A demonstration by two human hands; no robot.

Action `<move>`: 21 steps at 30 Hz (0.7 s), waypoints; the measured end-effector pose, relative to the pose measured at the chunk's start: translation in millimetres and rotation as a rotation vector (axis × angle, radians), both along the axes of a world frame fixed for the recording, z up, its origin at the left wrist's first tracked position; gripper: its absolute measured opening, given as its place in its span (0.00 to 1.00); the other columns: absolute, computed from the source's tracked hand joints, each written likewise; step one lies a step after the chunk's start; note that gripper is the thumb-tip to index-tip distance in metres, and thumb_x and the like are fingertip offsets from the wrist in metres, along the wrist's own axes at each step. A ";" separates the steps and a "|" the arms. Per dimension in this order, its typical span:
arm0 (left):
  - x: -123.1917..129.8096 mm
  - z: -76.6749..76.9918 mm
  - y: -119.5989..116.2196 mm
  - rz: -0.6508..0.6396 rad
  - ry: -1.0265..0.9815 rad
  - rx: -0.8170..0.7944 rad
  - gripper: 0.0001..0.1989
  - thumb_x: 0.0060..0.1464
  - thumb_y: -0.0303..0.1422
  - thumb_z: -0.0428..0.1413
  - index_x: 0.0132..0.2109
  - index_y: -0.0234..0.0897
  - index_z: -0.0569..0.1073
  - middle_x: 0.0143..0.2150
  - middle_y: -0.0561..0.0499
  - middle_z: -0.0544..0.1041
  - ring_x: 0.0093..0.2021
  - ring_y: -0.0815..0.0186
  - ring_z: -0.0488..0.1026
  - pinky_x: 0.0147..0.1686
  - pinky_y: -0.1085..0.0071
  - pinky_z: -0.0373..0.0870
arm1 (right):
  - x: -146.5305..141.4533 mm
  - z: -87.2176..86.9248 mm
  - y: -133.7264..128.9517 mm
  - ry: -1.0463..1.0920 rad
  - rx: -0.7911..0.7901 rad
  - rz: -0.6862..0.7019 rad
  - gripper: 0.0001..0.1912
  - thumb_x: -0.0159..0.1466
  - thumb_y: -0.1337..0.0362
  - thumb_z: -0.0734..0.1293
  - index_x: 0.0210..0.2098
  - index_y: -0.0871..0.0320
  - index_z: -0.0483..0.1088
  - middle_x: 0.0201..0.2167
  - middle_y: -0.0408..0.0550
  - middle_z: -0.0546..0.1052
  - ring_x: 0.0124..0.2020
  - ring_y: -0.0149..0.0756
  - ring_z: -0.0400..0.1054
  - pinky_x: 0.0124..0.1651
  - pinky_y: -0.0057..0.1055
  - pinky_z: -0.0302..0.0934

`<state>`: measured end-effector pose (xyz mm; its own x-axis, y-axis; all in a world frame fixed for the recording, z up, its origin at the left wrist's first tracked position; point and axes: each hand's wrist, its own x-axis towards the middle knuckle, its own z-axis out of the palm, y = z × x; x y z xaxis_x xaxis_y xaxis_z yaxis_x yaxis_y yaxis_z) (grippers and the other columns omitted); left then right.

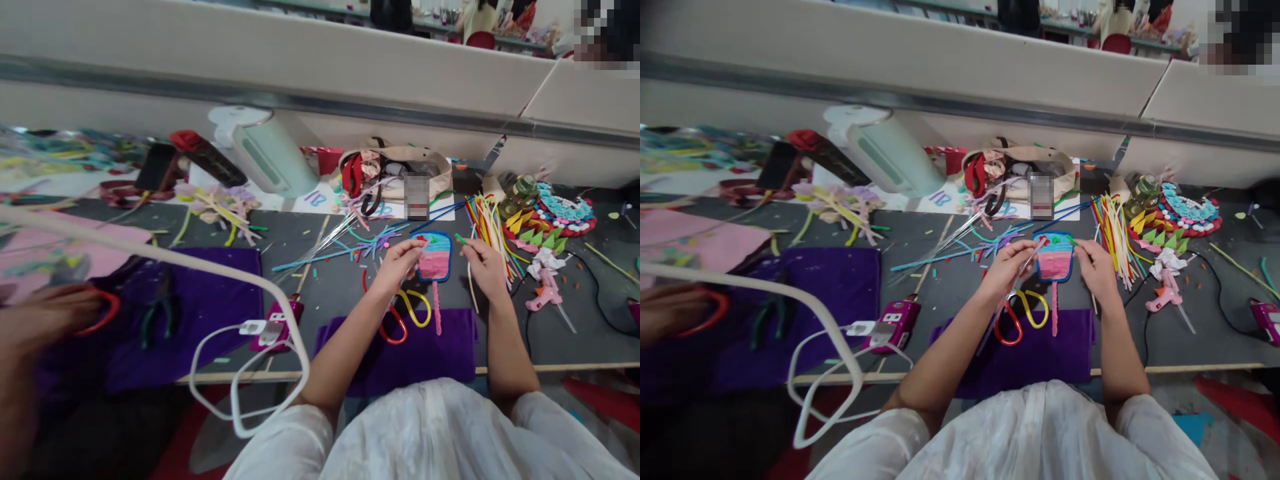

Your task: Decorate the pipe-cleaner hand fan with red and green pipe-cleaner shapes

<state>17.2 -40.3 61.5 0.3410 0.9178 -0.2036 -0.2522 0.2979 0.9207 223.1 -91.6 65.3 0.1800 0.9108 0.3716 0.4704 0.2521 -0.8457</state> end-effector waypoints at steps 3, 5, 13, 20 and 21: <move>2.6 0.6 -1.8 -0.016 -0.004 0.075 0.20 0.46 0.43 0.65 0.42 0.34 0.77 0.26 0.56 0.71 0.18 0.77 0.60 0.13 0.81 0.51 | -18.4 4.9 -2.7 -0.005 -0.044 0.046 0.15 0.67 0.54 0.63 0.45 0.54 0.75 0.32 0.45 0.79 0.33 0.36 0.73 0.41 0.32 0.66; 3.0 1.4 -4.0 -0.014 -0.001 0.120 0.21 0.46 0.44 0.66 0.42 0.34 0.77 0.25 0.55 0.70 0.19 0.76 0.62 0.13 0.80 0.55 | -29.2 9.7 -3.6 -0.042 -0.050 0.070 0.14 0.67 0.54 0.62 0.42 0.54 0.75 0.31 0.44 0.78 0.32 0.35 0.72 0.38 0.30 0.65; 2.0 9.8 -17.8 0.035 0.169 0.300 0.17 0.52 0.42 0.61 0.43 0.34 0.77 0.29 0.52 0.74 0.22 0.72 0.66 0.17 0.77 0.63 | -45.9 24.3 -6.5 -0.152 -0.060 0.016 0.15 0.67 0.55 0.61 0.34 0.56 0.75 0.25 0.43 0.74 0.25 0.32 0.65 0.31 0.28 0.58; 6.8 10.5 -31.2 0.210 0.436 0.617 0.19 0.58 0.40 0.58 0.55 0.40 0.72 0.35 0.51 0.75 0.31 0.68 0.71 0.32 0.72 0.71 | -49.9 27.0 -11.9 -0.139 -0.065 0.000 0.14 0.67 0.55 0.61 0.33 0.54 0.75 0.26 0.43 0.76 0.24 0.32 0.66 0.31 0.28 0.59; 6.8 10.2 -32.8 0.222 0.480 0.680 0.19 0.59 0.40 0.57 0.56 0.41 0.72 0.35 0.50 0.75 0.32 0.67 0.71 0.34 0.71 0.72 | -50.1 27.3 -12.6 -0.138 -0.066 -0.001 0.14 0.67 0.56 0.61 0.33 0.54 0.75 0.26 0.43 0.76 0.24 0.32 0.66 0.31 0.28 0.59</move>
<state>24.0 -73.1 71.7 0.1571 0.9277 0.3387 0.2228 -0.3674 0.9030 173.0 -104.2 92.5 0.1321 0.9339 0.3322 0.5839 0.1975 -0.7874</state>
